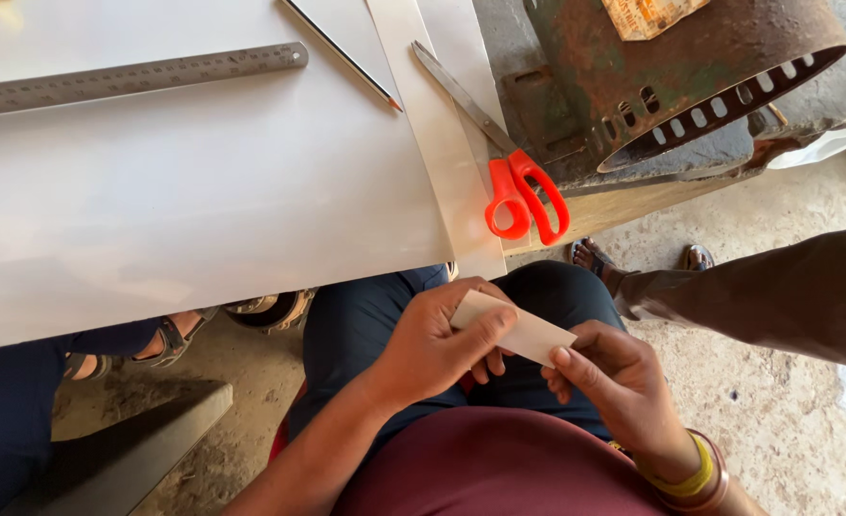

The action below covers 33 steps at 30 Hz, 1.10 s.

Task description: The person cuts small rectangles of white insulating material using scissors and inserts them into the slots of an electric motor stator by hand.

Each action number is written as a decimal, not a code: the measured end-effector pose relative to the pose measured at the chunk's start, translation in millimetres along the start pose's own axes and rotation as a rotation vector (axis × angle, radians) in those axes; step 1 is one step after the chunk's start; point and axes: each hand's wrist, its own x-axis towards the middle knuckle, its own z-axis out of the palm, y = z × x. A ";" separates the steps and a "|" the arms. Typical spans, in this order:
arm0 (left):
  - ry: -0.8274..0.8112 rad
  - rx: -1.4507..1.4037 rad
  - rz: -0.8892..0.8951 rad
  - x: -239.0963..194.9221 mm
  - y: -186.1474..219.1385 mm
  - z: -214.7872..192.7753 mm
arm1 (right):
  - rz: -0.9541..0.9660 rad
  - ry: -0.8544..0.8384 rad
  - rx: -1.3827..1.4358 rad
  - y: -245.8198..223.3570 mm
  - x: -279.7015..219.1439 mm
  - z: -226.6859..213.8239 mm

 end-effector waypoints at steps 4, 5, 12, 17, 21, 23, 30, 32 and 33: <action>-0.042 -0.227 0.039 1.3 3.0 -6.8 | 0.086 0.027 0.193 9.3 1.3 -2.0; -0.025 -0.253 0.025 1.2 3.7 -8.1 | 0.108 0.042 0.235 10.3 1.7 -2.9; -0.116 -0.427 -0.077 3.2 8.6 -12.1 | -0.056 0.092 0.075 4.0 2.8 -6.0; -0.220 -0.534 -0.195 1.4 12.4 -11.8 | -0.537 0.173 -0.572 -28.9 7.0 1.1; -0.165 -0.550 -0.149 -1.0 9.7 -4.1 | -0.731 0.227 -0.872 -61.8 18.1 10.2; -0.153 -0.475 0.002 -3.8 8.4 -1.6 | -0.726 0.268 -0.847 -73.1 24.6 19.2; 0.352 0.263 0.465 -8.2 15.5 5.4 | -0.846 0.383 -1.135 -102.9 56.2 54.3; 0.408 0.289 0.489 -6.7 19.5 5.4 | -0.865 0.366 -1.232 -111.5 64.8 61.5; 0.436 0.301 0.502 -5.8 21.5 4.9 | -0.812 0.356 -1.239 -115.6 68.4 64.8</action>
